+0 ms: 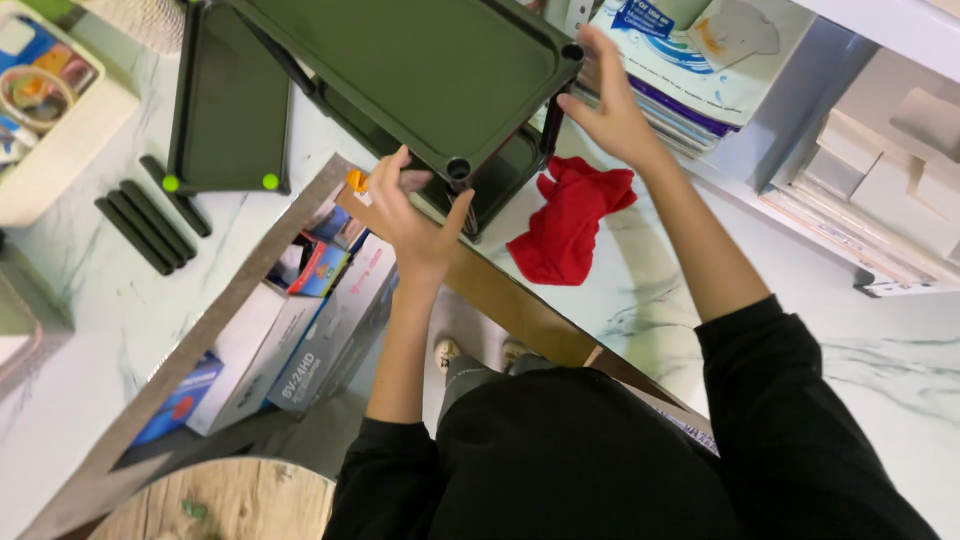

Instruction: The person assembles a small rolling cart on a workbench, fitting black plastic tubes into the corner sockets of dark trays and pressing green corner caps onto the tube ends. They attach the trays to form tiers, then lift and stand the finished cart upright on the floor.

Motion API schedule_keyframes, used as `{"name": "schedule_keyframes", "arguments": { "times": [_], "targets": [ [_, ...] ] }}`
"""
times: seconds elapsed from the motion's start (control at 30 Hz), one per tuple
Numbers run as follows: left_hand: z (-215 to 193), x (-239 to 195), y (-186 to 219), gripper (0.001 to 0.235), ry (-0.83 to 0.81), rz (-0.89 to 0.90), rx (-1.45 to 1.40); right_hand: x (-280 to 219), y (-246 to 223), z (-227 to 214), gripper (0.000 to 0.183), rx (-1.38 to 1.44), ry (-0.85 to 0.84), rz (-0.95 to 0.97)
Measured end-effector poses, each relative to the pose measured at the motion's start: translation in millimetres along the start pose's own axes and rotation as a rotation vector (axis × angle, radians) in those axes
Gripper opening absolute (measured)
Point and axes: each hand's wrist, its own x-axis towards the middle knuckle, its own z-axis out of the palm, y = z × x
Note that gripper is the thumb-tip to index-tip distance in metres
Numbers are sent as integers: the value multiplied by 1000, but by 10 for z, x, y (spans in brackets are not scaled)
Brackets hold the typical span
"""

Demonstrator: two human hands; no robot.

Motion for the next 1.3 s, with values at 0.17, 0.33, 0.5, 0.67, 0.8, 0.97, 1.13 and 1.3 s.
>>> {"name": "schedule_keyframes", "arguments": {
  "times": [0.17,0.33,0.5,0.67,0.8,0.97,1.13,1.3],
  "targets": [
    [205,-176,-97,91,-53,-209,-188,-124,-550,477,66,-596,244,-606],
    [400,-292,-262,71,-110,-310,-320,-93,-812,826,47,-797,-135,-816],
    [356,-248,-163,54,-145,-203,-323,-114,-902,882,41,-698,-111,-790],
    [377,-287,-289,47,-200,-219,-322,-179,-950,927,40,-744,-40,-788],
    [392,-314,-394,49,-205,-240,-504,-226,-913,901,43,-770,-56,-760],
    [412,-381,-674,45,-310,-344,-730,-309,-728,984,62,-843,-98,-749],
    [630,-363,-690,42,-201,-546,-768,-322,-392,1203,81,-874,-55,-664],
    [494,-192,-418,55,-103,-575,-879,-290,-90,1355,76,-891,133,-652]
  ]
}}
